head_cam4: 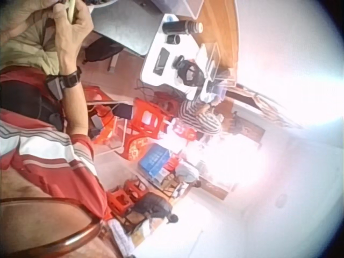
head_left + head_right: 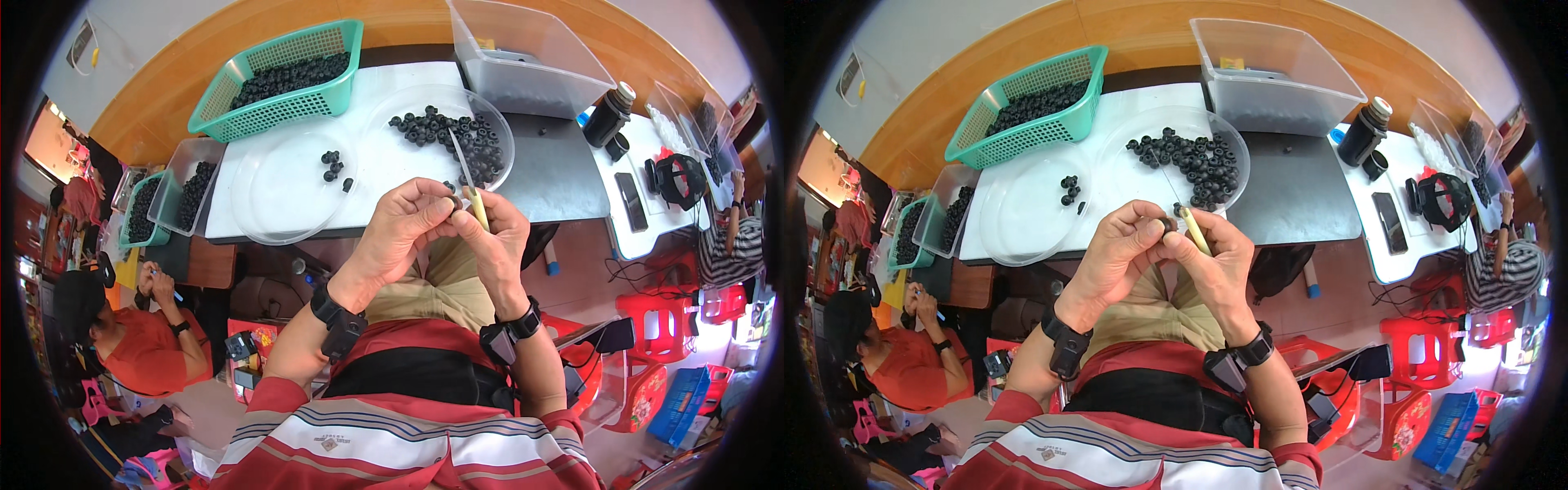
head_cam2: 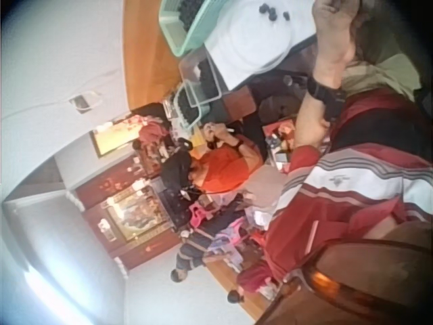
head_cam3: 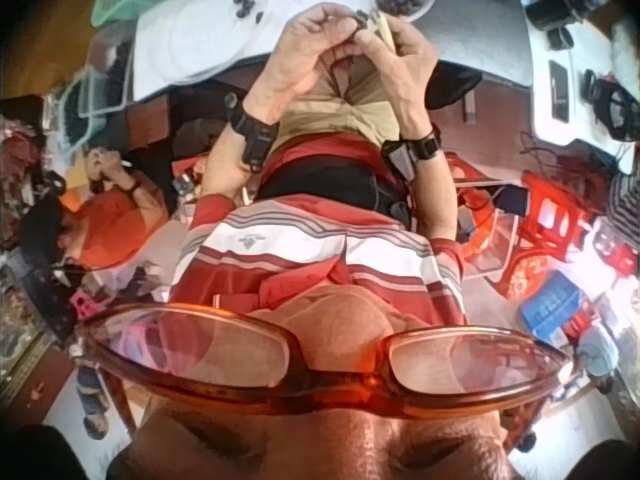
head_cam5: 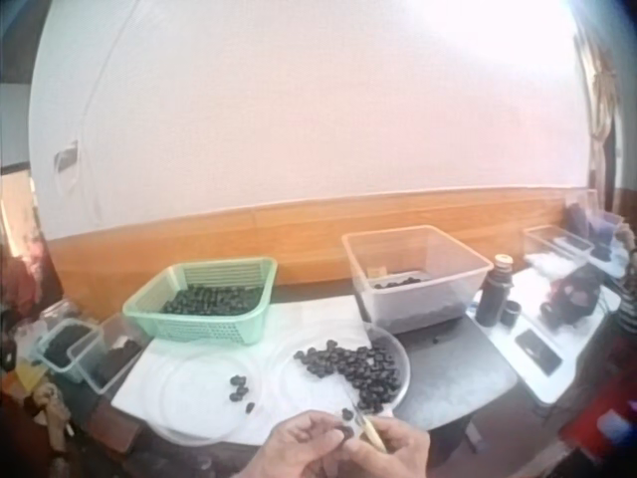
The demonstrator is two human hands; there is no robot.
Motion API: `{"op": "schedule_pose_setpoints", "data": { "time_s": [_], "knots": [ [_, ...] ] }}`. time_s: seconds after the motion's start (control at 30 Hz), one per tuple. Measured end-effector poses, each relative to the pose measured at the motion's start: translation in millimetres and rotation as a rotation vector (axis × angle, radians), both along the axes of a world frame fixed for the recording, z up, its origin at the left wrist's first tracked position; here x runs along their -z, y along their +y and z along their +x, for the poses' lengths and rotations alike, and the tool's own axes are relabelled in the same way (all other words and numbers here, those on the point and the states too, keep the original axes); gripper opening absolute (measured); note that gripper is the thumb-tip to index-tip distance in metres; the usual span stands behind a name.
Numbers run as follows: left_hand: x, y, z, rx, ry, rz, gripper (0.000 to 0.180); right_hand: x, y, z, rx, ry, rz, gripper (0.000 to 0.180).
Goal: The recorder uses a small knife to inspect or clean small black shoe components (possibly plastic or rubber pieces) at a manufacturing workstation.
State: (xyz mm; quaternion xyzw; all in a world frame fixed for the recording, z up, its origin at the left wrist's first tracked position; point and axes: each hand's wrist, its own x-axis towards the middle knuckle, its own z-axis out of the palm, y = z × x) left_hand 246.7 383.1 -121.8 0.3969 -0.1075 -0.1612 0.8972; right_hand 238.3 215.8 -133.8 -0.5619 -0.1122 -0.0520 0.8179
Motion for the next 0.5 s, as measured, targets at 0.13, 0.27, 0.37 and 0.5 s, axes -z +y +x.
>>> {"op": "schedule_pose_setpoints", "data": {
  "time_s": [0.13, 0.27, 0.37, 0.5],
  "knots": [
    [-3.5, 0.3, -8.0, 0.010, 0.036, -0.023, 0.028, 3.0, 3.5, -2.1, 0.042, -0.049, -0.093, 0.038],
    [-5.5, 1.3, -12.5, -0.019, 0.070, -0.046, 0.026, 1.1, 7.9, -4.4, 0.039, -0.060, -0.095, 0.037],
    [-5.2, 3.4, -12.6, -0.044, 0.076, -0.040, 0.025, 6.3, 2.1, -5.3, 0.088, -0.082, -0.270, 0.035],
    [1.3, 10.2, -9.2, -0.072, 0.037, -0.019, 0.024, -3.6, -9.2, -12.8, 0.089, -0.073, -0.340, 0.031]
  ]
}}
